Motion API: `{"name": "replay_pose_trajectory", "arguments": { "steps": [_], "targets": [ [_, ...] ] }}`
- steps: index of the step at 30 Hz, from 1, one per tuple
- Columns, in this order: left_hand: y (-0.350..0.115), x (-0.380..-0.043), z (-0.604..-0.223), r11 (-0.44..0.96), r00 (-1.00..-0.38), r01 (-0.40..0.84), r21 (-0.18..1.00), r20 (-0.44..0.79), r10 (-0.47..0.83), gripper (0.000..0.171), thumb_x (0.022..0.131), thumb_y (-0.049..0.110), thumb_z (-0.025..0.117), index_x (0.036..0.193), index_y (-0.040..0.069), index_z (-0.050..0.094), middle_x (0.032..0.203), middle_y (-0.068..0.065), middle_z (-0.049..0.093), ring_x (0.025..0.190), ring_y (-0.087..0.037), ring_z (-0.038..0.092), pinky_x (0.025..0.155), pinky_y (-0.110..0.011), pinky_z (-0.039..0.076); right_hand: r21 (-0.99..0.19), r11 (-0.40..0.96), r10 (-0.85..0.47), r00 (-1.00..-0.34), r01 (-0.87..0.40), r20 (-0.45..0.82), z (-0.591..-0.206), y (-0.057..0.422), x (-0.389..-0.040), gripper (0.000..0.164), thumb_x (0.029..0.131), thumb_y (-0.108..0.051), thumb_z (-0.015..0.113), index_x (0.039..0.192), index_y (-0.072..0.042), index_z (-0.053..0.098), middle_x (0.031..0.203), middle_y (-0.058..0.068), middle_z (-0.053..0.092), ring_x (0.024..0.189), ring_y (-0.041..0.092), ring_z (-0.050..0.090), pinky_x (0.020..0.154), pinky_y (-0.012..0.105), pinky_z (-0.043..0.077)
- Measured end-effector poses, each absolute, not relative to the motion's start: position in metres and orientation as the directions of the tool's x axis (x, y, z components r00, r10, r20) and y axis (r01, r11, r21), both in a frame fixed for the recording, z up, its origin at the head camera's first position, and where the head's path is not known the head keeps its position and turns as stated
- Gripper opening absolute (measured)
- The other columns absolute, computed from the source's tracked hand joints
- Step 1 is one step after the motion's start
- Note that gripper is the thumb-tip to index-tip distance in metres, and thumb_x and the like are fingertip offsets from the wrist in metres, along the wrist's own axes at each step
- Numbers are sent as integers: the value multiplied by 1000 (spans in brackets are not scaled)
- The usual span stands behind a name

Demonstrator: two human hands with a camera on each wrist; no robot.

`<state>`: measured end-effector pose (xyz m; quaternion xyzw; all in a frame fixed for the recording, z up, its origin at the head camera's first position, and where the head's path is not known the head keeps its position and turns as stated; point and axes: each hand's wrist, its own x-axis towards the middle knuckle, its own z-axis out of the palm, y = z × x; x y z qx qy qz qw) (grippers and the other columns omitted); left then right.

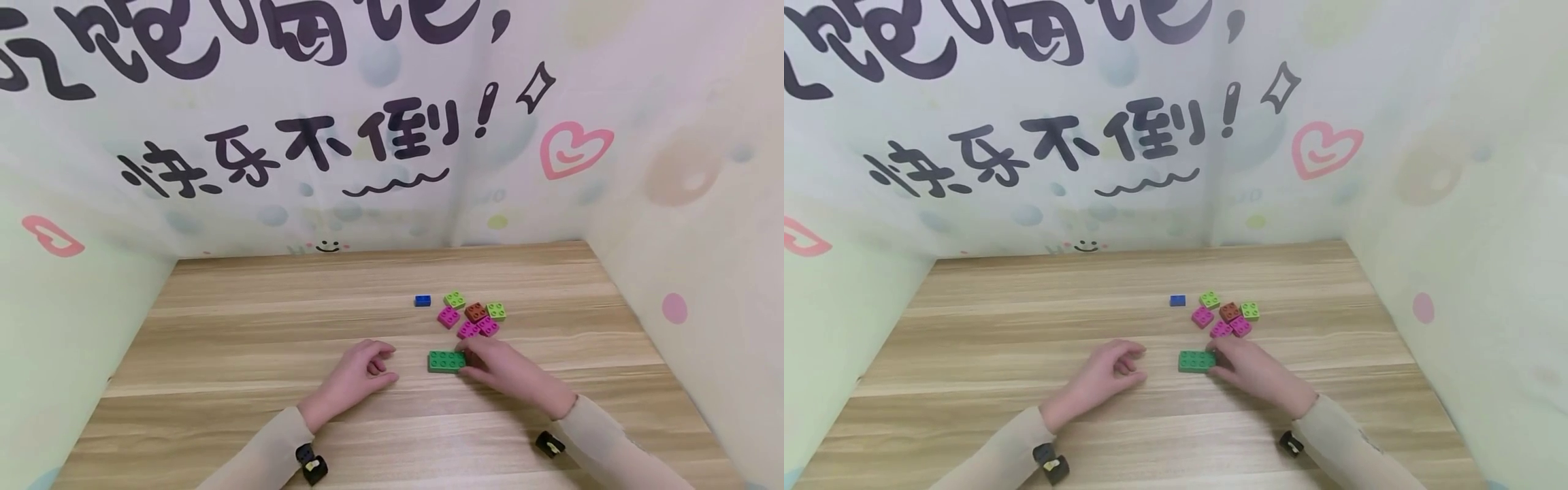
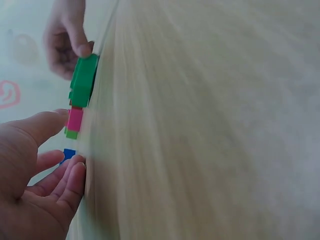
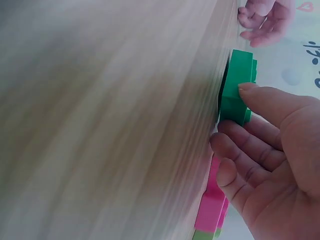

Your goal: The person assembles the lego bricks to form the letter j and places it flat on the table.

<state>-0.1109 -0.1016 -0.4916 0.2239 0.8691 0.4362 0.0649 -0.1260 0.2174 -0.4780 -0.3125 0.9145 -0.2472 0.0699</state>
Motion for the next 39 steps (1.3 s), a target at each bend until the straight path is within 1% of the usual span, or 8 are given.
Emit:
{"name": "replay_pose_trajectory", "arguments": {
  "steps": [8, 15, 24, 27, 30, 34, 39],
  "targets": [
    [-90, -117, -493, 520, -875, 341, 784, 62, 480, 39, 92, 16, 82, 124, -1, 67, 104, -4, 66, 84, -12, 63, 75, -26, 55, -518, 663, -633, -774, -540, -4, -478, 197, -131, 32, 97, -24, 75, 125, -9, 67, 115, 0, 71, 107, 17, 67, 94, 40, 56],
    [-84, -118, -492, 493, -869, 322, 808, 47, 492, 41, 91, 14, 83, 125, -1, 67, 106, -6, 66, 82, -11, 62, 74, -24, 54, -525, 634, -658, -752, -568, 18, -479, 182, -136, 29, 96, -21, 76, 122, -9, 68, 109, -4, 71, 94, 7, 63, 86, 31, 56],
    [-82, -121, -495, 460, -870, 307, 833, 50, 490, 36, 90, 10, 82, 122, 0, 69, 100, -4, 63, 81, -7, 61, 72, -22, 54, -538, 642, -648, -762, -546, 0, -480, 173, -136, 28, 97, -22, 76, 122, -13, 67, 106, -9, 68, 90, 3, 60, 82, 28, 55],
    [-83, -122, -496, 460, -874, 296, 837, 43, 483, 34, 90, 10, 82, 121, 1, 69, 101, -3, 63, 82, -7, 60, 72, -21, 54, -543, 636, -654, -757, -549, -1, -479, 173, -137, 28, 98, -23, 75, 123, -13, 67, 106, -9, 68, 90, 4, 60, 82, 28, 55],
    [-83, -123, -497, 465, -879, 287, 838, 37, 476, 33, 91, 11, 82, 120, 2, 70, 101, -2, 63, 83, -7, 61, 73, -21, 54, -552, 627, -656, -755, -549, 6, -479, 175, -137, 30, 98, -23, 75, 125, -12, 66, 108, -7, 69, 94, 6, 63, 85, 30, 56],
    [-84, -124, -500, 462, -880, 281, 841, 34, 473, 33, 91, 12, 82, 120, 2, 70, 101, -3, 63, 83, -7, 61, 74, -22, 54, -560, 623, -637, -770, -547, 43, -476, 185, -136, 31, 98, -22, 74, 126, -9, 66, 111, -2, 71, 100, 11, 66, 90, 33, 57],
    [-85, -124, -501, 453, -879, 272, 849, 28, 476, 34, 91, 14, 82, 120, 2, 70, 101, -3, 63, 82, -6, 60, 74, -22, 55, -536, 640, -586, -801, -550, 122, -472, 207, -136, 28, 96, -15, 76, 121, -6, 67, 108, 1, 71, 96, 14, 67, 84, 32, 59]
  ]
}}
